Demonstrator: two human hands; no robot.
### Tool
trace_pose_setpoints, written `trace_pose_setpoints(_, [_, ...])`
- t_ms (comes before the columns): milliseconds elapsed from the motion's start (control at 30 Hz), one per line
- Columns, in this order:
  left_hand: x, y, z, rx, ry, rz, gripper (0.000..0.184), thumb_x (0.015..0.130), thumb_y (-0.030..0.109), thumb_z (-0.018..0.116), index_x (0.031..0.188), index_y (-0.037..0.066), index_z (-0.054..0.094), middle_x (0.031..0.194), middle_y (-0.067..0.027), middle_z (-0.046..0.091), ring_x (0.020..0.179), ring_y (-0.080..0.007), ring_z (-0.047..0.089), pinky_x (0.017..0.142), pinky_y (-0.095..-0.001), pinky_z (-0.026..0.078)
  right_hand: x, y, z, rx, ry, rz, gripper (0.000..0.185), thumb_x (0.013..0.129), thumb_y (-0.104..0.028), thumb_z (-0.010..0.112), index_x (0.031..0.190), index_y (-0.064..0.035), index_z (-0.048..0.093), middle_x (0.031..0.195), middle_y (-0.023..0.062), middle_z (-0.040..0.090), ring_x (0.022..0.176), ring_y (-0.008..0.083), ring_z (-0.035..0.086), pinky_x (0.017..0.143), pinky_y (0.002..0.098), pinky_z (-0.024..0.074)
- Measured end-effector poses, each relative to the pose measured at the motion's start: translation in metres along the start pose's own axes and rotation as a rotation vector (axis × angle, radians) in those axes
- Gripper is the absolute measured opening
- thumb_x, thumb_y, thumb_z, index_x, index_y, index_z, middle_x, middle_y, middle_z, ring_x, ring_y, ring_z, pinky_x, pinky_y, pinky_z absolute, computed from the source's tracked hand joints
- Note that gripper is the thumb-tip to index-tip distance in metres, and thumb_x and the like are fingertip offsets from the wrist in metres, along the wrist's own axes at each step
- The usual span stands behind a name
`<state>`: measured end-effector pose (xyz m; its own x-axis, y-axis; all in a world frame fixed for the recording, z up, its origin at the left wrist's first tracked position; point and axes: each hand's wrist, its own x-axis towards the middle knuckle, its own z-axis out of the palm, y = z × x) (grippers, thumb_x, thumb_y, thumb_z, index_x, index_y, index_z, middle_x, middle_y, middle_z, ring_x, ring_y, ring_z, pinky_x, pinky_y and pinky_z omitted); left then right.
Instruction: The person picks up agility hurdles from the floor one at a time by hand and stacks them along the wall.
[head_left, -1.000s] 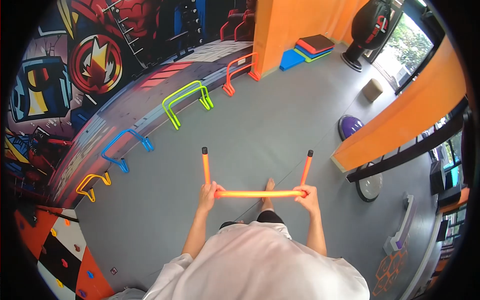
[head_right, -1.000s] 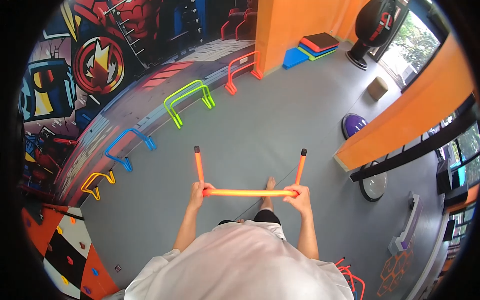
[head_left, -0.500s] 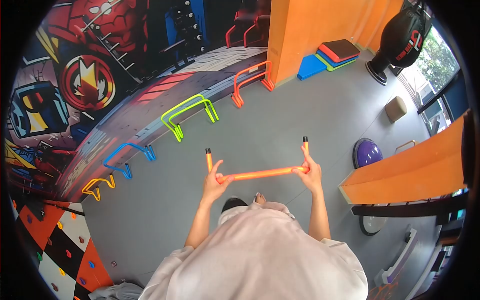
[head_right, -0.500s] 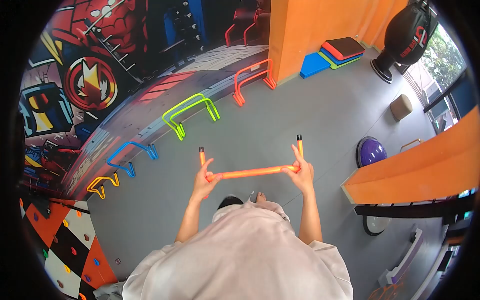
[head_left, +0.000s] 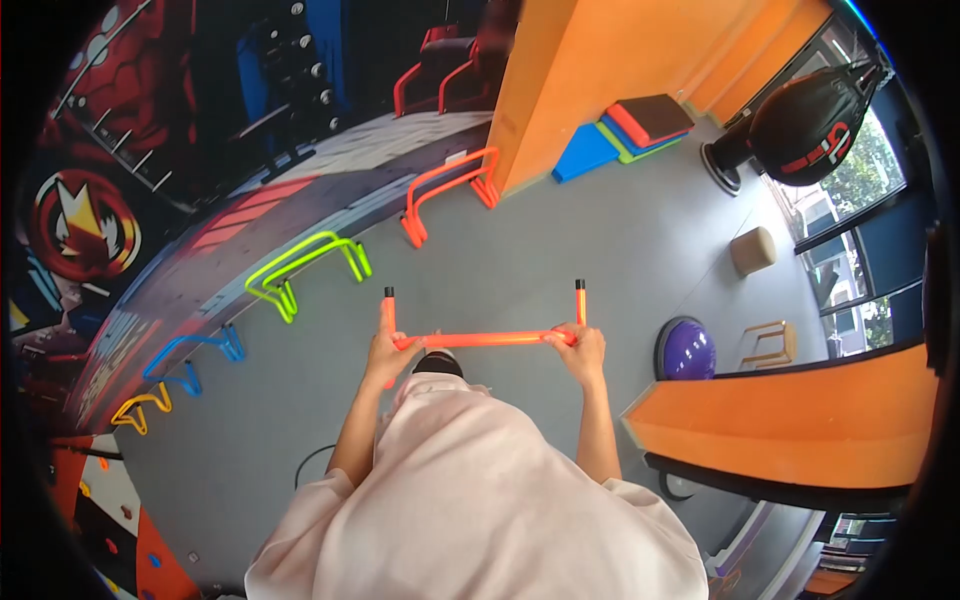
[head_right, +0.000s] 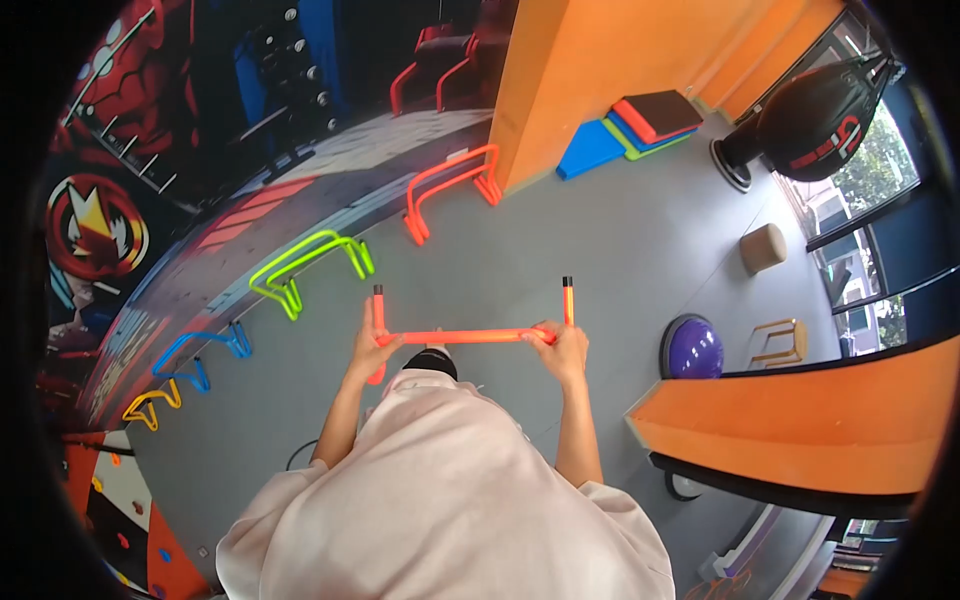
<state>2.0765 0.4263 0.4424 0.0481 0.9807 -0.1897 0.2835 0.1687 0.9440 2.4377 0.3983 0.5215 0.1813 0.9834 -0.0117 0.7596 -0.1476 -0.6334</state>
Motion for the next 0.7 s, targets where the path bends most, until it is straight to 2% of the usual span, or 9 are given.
trace_pose_setpoints(67, [0.059, 0.009, 0.002, 0.088, 0.006, 0.097, 0.114, 0.083, 0.017, 0.077, 0.155, 0.006, -0.01, 0.059, 0.0019, 0.052, 0.054, -0.0058, 0.048, 0.052, -0.0244, 0.04, 0.037, -0.006, -0.009, 0.032, 0.049, 0.034, 0.032, 0.073, -0.038, 0.084, 0.086, -0.009, 0.076, 0.058, 0.0045, 0.062, 0.054, 0.0197, 0.058, 0.058, 0.0336, 0.0464])
trace_pose_setpoints(167, [0.124, 0.058, 0.007, 0.093, 0.026, 0.258, 0.088, 0.083, 0.023, 0.078, 0.153, 0.005, 0.028, 0.058, -0.0008, 0.055, 0.053, -0.0087, 0.05, 0.054, -0.0266, 0.041, 0.1, -0.006, -0.017, 0.064, 0.075, 0.062, 0.029, 0.075, -0.032, 0.083, 0.084, -0.0051, 0.076, 0.057, 0.0058, 0.06, 0.051, 0.0151, 0.053, 0.054, 0.032, 0.0429])
trace_pose_setpoints(200, [0.15, 0.057, 0.008, 0.127, -0.027, 0.277, 0.072, 0.082, 0.025, 0.078, 0.14, 0.005, 0.041, 0.059, -0.0017, 0.056, 0.054, -0.0102, 0.051, 0.055, -0.0274, 0.042, 0.117, -0.004, -0.017, 0.07, 0.069, 0.074, 0.028, 0.077, -0.029, 0.082, 0.085, -0.0035, 0.076, 0.057, 0.0063, 0.058, 0.05, 0.013, 0.05, 0.052, 0.0313, 0.0411])
trace_pose_setpoints(267, [0.198, 0.048, 0.013, 0.191, -0.14, 0.297, 0.044, 0.081, 0.028, 0.078, 0.116, 0.003, 0.068, 0.061, -0.0037, 0.059, 0.054, -0.0133, 0.053, 0.057, -0.029, 0.044, 0.155, -0.002, -0.02, 0.061, 0.044, 0.107, 0.03, 0.075, -0.032, 0.083, 0.084, -0.0053, 0.076, 0.057, 0.006, 0.061, 0.05, 0.0141, 0.054, 0.052, 0.0307, 0.0429])
trace_pose_setpoints(367, [0.238, 0.089, 0.007, 0.118, -0.249, 0.008, 0.039, 0.078, 0.045, 0.078, 0.08, 0.006, 0.075, 0.069, -0.0062, 0.068, 0.065, -0.0216, 0.065, 0.069, -0.0336, 0.05, 0.204, 0.01, -0.015, 0.121, 0.004, 0.119, 0.029, 0.073, -0.031, 0.085, 0.084, -0.0053, 0.076, 0.059, 0.0059, 0.064, 0.051, 0.0138, 0.057, 0.053, 0.0294, 0.0446])
trace_pose_setpoints(467, [0.276, 0.091, 0.013, 0.255, -0.206, 0.163, 0.047, 0.078, 0.051, 0.075, 0.086, 0.005, 0.073, 0.07, -0.0083, 0.067, 0.067, -0.023, 0.066, 0.069, -0.0347, 0.05, 0.259, 0.027, -0.002, 0.196, -0.03, 0.071, 0.029, 0.072, -0.028, 0.087, 0.084, -0.004, 0.076, 0.061, 0.0057, 0.066, 0.054, 0.0131, 0.059, 0.055, 0.028, 0.0462])
trace_pose_setpoints(567, [0.325, 0.051, 0.016, 0.089, -0.242, 0.19, 0.049, 0.079, 0.053, 0.073, 0.087, 0.005, 0.072, 0.07, -0.0097, 0.066, 0.069, -0.0258, 0.066, 0.068, -0.0355, 0.049, 0.327, 0.051, 0.016, 0.266, -0.119, 0.011, 0.029, 0.071, -0.026, 0.087, 0.084, -0.0032, 0.075, 0.064, 0.005, 0.068, 0.056, 0.0123, 0.06, 0.058, 0.0271, 0.0478])
trace_pose_setpoints(667, [0.356, 0.037, 0.029, 0.114, -0.145, 0.111, 0.051, 0.079, 0.055, 0.072, 0.089, 0.004, 0.072, 0.07, -0.0103, 0.066, 0.069, -0.0277, 0.065, 0.066, -0.0366, 0.048, 0.406, 0.07, 0.039, 0.342, -0.245, -0.058, 0.028, 0.069, -0.023, 0.088, 0.083, -0.0028, 0.075, 0.065, 0.0041, 0.069, 0.058, 0.0113, 0.061, 0.059, 0.0268, 0.0487])
trace_pose_setpoints(700, [0.363, 0.045, 0.041, 0.048, -0.061, 0.012, 0.05, 0.077, 0.053, 0.074, 0.083, 0.004, 0.072, 0.063, -0.009, 0.062, 0.061, -0.0245, 0.062, 0.06, -0.0361, 0.046, 0.429, 0.076, 0.041, 0.361, -0.297, -0.072, 0.028, 0.069, -0.022, 0.089, 0.083, -0.0028, 0.075, 0.065, 0.0038, 0.069, 0.058, 0.0109, 0.061, 0.059, 0.0268, 0.0488])
